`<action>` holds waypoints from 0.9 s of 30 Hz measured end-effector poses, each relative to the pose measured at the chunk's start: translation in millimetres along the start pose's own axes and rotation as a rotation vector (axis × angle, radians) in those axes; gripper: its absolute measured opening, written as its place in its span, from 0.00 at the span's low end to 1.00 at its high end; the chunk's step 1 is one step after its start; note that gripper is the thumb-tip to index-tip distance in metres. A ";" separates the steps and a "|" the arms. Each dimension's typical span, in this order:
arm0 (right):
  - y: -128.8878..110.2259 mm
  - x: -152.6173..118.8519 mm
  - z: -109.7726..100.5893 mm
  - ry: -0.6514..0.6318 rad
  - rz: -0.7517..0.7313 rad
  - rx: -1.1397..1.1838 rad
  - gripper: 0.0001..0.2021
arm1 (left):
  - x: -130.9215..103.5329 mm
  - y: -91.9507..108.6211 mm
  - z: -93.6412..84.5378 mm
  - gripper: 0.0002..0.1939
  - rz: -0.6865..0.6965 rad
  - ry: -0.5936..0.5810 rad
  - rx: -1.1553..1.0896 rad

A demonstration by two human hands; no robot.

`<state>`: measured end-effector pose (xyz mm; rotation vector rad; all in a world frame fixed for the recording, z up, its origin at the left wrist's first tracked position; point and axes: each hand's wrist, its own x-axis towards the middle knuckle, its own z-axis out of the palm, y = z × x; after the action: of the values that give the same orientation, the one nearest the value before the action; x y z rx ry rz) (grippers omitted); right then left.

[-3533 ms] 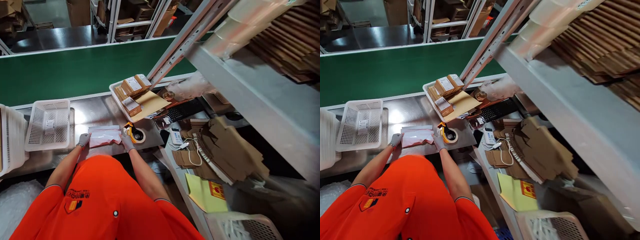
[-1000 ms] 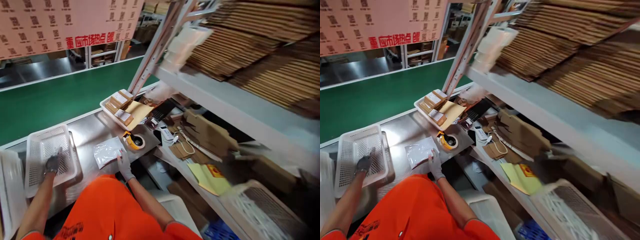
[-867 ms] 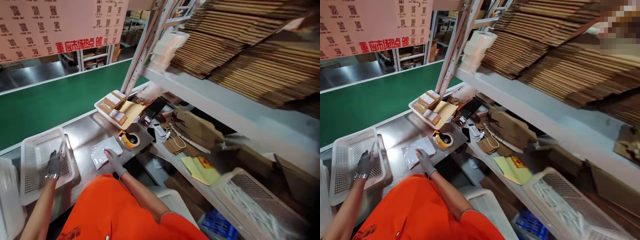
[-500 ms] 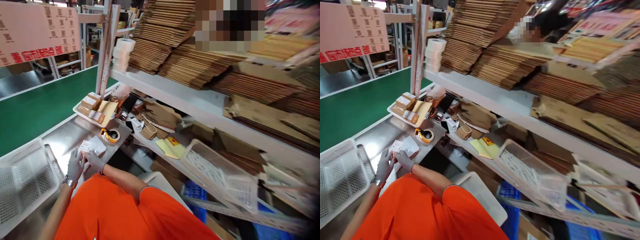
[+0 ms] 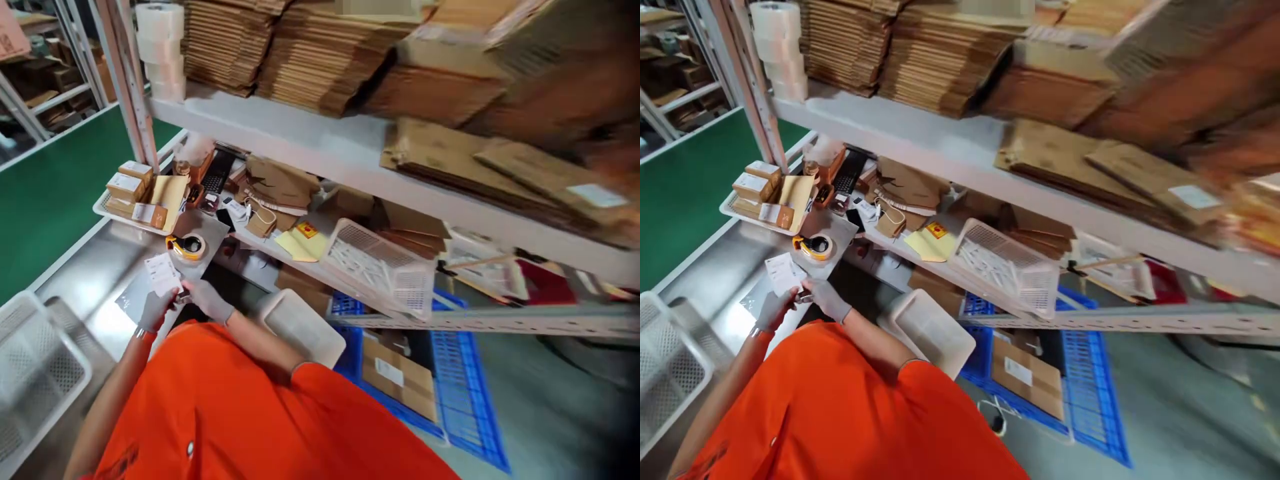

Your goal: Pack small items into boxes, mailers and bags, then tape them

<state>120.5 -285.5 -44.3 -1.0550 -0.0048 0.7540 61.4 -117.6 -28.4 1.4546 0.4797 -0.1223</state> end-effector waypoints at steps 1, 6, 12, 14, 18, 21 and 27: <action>-4.7 -5.3 -8.2 0.012 -0.010 0.046 0.27 | 3.9 6.2 11.5 0.22 -0.020 0.006 -0.015; -22.5 -23.8 -46.9 0.062 -0.030 0.107 0.24 | 21.7 13.6 58.2 0.22 -0.089 -0.017 -0.074; -29.7 -34.5 -67.1 0.132 -0.067 0.122 0.25 | 27.3 11.6 87.8 0.24 -0.128 -0.014 -0.081; -31.9 -35.8 -71.0 0.140 -0.065 0.140 0.25 | 29.1 13.5 93.8 0.24 -0.135 -0.008 -0.073; -36.2 -37.9 -77.8 0.168 -0.055 0.148 0.26 | 32.2 14.9 104.4 0.27 -0.148 -0.011 -0.096; -37.2 -39.7 -83.0 0.176 -0.065 0.148 0.26 | 33.3 12.9 110.8 0.27 -0.145 -0.009 -0.092; -27.7 -36.4 -95.4 0.244 -0.052 0.172 0.26 | 35.8 7.7 117.8 0.24 -0.169 0.010 0.011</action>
<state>141.8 -387.9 -59.5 -0.9725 0.2371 0.5645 124.6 -223.5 -30.3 1.4247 0.6108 -0.2525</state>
